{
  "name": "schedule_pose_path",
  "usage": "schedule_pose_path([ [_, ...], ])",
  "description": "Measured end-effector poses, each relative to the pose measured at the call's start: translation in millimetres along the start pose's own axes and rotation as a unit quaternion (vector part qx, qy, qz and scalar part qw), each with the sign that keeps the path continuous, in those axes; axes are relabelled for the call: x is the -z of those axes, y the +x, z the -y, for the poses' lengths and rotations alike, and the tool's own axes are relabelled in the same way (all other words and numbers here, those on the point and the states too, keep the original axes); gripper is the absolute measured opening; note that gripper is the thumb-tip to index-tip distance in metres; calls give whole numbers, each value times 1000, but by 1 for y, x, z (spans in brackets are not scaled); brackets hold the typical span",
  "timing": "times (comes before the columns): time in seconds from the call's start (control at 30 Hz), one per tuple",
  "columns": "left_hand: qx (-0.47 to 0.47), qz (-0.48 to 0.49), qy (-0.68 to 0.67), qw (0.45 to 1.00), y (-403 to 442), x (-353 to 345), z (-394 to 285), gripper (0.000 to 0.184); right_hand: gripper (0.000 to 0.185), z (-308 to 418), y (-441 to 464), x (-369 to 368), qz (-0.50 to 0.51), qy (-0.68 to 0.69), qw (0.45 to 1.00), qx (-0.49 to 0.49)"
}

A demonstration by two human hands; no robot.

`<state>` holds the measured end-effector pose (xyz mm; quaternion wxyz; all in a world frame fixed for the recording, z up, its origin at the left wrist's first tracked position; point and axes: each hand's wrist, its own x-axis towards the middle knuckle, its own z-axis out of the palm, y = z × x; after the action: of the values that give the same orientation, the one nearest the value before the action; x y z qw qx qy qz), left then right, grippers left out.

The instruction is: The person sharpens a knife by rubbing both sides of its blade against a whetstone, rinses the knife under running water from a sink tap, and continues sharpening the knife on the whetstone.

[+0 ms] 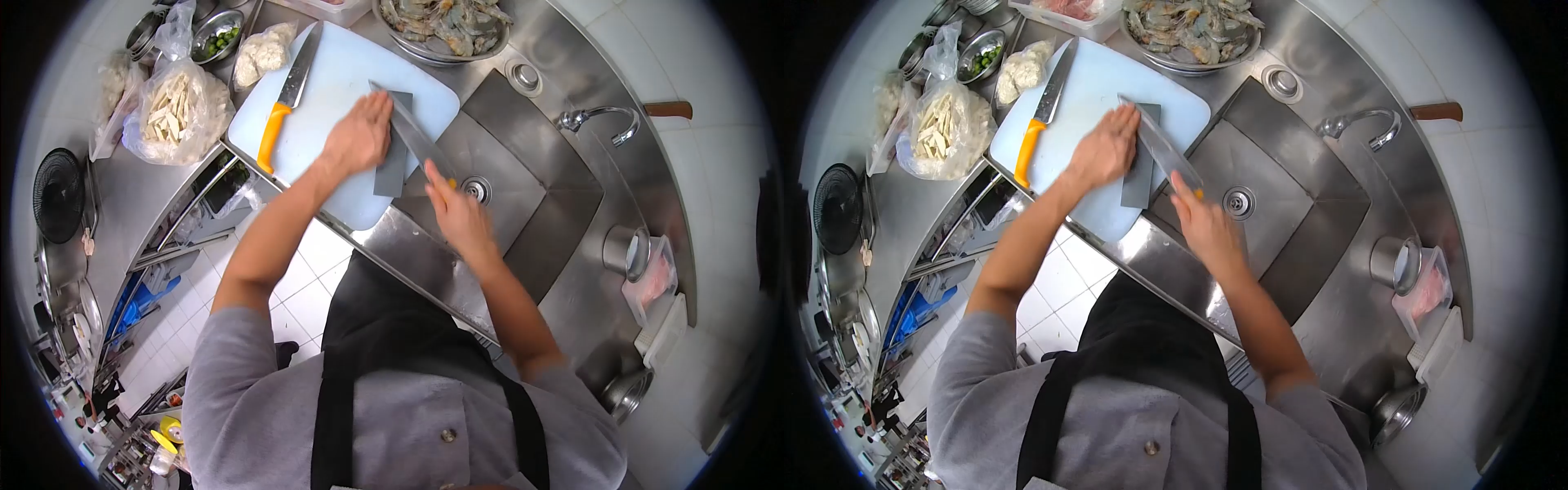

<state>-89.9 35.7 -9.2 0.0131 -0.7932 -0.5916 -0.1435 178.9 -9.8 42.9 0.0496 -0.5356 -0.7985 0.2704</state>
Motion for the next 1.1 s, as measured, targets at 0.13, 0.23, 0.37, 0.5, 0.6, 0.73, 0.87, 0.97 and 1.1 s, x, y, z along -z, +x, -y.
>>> schedule_pose_path([
  [0.13,-12,33,-57,998,-68,20,-66,56,45,-33,-68,-29,-40,77,995,49],
  [0.23,6,14,-5,1000,-38,10,-18,57,42,-19,-17,-21,-54,114,990,65],
  [0.37,79,0,60,995,-10,17,46,56,41,0,84,-8,16,96,990,102],
  [0.5,115,29,35,992,-56,24,9,58,41,-18,65,-11,5,124,976,176],
  [0.6,152,5,57,987,-55,27,20,58,40,-13,82,1,90,109,980,142],
  [0.73,222,29,54,973,-56,30,24,60,39,-17,126,-4,65,90,960,259],
  [0.87,160,-15,32,987,-40,2,5,61,40,-40,86,5,63,63,980,179],
  [0.97,50,-12,-52,997,-16,-5,-37,59,43,-36,5,23,92,22,995,-27],
  [1.1,-21,28,-57,998,-56,-1,-98,57,44,-60,-81,6,3,71,997,8],
])
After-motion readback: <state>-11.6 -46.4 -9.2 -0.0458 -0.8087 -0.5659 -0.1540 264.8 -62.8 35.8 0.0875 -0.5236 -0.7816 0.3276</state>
